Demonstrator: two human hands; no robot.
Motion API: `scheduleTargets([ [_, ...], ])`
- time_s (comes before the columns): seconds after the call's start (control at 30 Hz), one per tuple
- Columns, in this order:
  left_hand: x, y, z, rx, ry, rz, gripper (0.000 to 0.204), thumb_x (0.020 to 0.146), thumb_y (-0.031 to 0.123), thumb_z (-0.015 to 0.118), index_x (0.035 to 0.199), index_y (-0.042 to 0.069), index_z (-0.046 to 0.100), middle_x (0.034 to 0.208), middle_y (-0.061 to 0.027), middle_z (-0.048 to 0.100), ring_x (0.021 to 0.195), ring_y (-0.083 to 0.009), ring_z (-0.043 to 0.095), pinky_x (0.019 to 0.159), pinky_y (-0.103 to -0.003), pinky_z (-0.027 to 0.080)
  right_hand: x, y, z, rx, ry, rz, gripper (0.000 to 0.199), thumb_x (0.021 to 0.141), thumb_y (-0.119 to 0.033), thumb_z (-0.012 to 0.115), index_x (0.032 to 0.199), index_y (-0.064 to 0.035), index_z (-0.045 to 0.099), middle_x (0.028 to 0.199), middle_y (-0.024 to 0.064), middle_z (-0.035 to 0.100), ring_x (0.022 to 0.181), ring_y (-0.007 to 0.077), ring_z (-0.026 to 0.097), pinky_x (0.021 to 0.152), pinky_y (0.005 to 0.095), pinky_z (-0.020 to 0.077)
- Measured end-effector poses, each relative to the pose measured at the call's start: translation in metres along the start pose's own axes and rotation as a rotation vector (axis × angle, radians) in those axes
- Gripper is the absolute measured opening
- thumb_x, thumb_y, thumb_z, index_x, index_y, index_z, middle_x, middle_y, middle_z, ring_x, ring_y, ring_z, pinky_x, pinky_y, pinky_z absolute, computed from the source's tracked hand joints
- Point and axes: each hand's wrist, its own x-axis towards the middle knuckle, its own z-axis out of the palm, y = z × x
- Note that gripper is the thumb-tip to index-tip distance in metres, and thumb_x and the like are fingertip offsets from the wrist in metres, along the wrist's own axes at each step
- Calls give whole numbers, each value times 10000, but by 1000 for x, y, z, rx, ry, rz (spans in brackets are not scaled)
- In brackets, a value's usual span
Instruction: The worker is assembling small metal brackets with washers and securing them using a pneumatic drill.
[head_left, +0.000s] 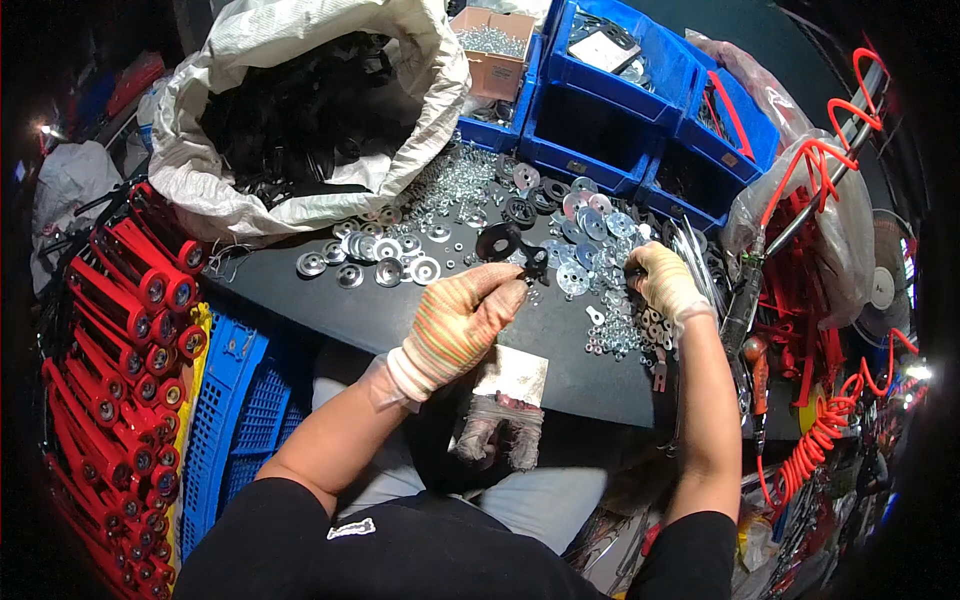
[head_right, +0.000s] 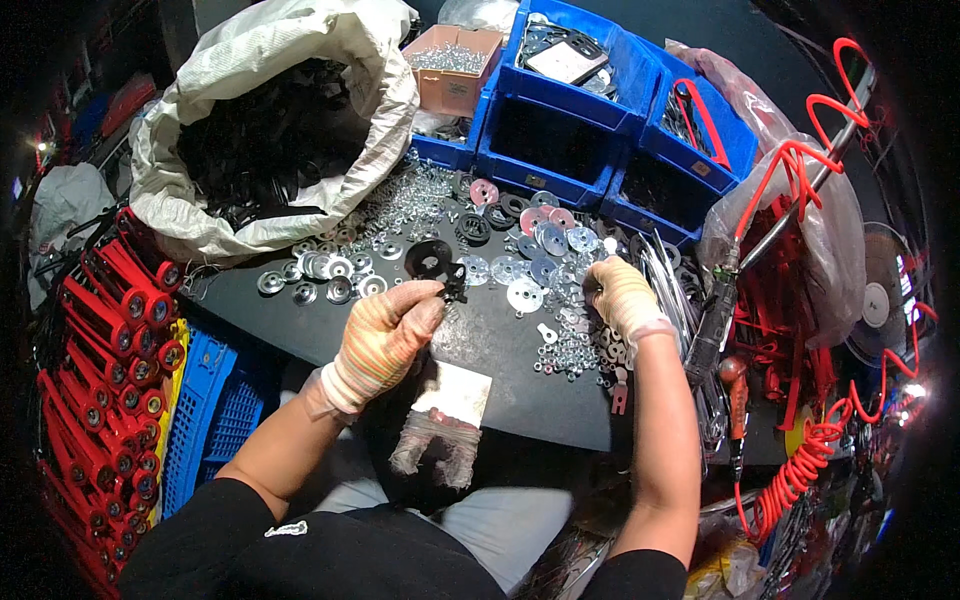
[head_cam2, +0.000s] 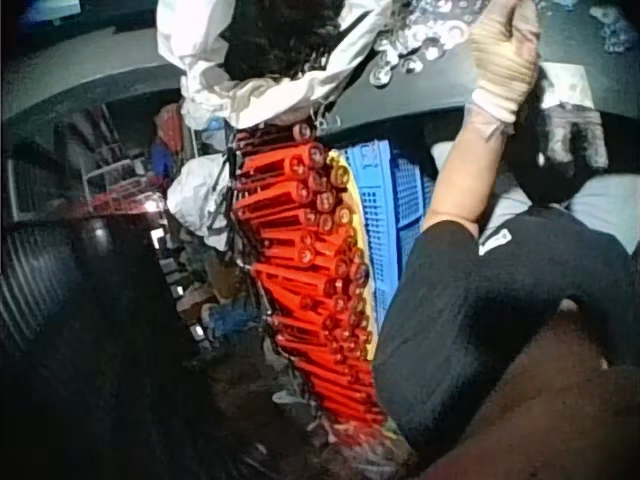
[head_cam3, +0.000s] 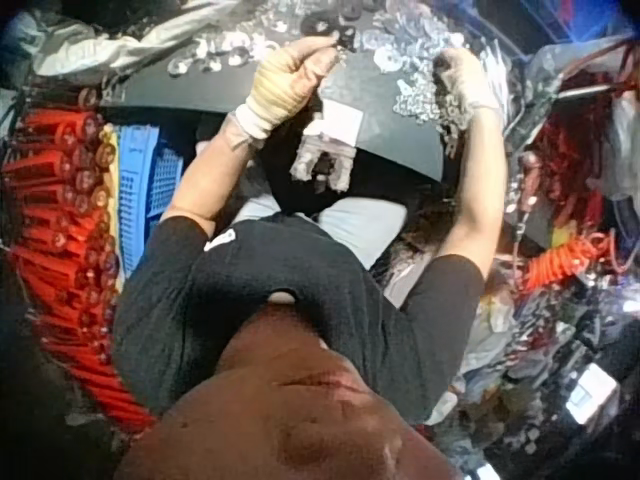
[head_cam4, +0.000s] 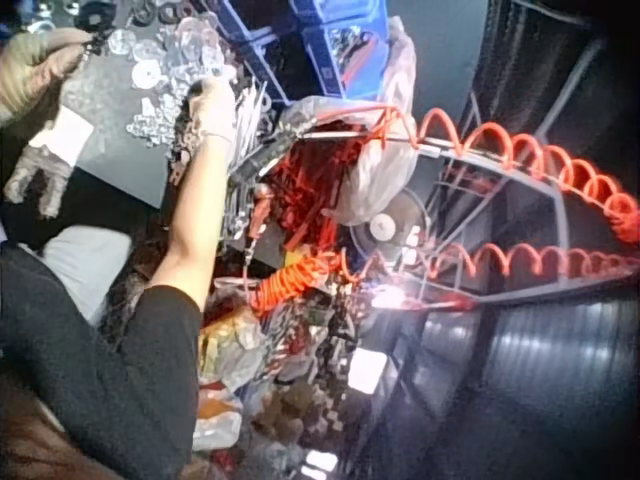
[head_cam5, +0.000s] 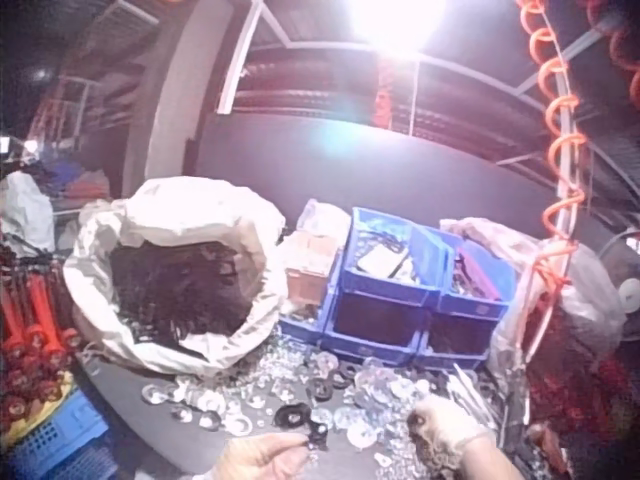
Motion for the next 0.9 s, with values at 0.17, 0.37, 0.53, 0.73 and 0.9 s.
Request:
scheduleTargets([
  [0.17, -1, -3, -3, -236, 23, -29, 303, 901, 204, 620, 1061, -53, 620, 751, 16, 594, 683, -36, 496, 611, -198, 432, 9, -56, -25, -226, -54, 106, 233, 772, -49, 664, 990, -17, 589, 918, 126, 619, 821, 230, 576, 775, 349, 476],
  [0.37, -10, 11, 3, -272, 11, -37, 293, 909, 204, 616, 1079, -33, 605, 785, 17, 575, 695, -48, 480, 618, -190, 402, 20, -48, -33, -38, -305, 315, 391, 720, -171, 744, 1049, -27, 590, 885, 181, 649, 842, 291, 615, 788, 343, 479],
  [0.53, -8, 14, 4, -283, 80, 1, 270, 907, 239, 619, 1017, -8, 611, 728, 19, 563, 594, -41, 472, 534, -199, 395, -18, -106, -23, 338, 528, 208, 249, 778, -146, 696, 962, -35, 570, 781, 134, 634, 732, 237, 625, 667, 342, 498],
  [0.73, -16, 15, 8, -270, 82, -38, 258, 909, 226, 616, 1027, -3, 625, 751, 27, 590, 621, -31, 481, 550, -195, 403, -87, -252, -49, 1603, 380, 46, 425, 844, -129, 642, 1211, -22, 457, 716, -12, 554, 559, 47, 476, 496, 187, 383],
  [0.9, -20, 15, 13, -346, 46, -127, 260, 912, 225, 616, 1015, -14, 634, 777, 33, 595, 644, -25, 482, 556, -186, 401, -90, -234, -55, 1954, -20, 98, 650, 834, -113, 635, 1382, -12, 299, 719, 2, 570, 555, 38, 471, 486, 178, 369],
])
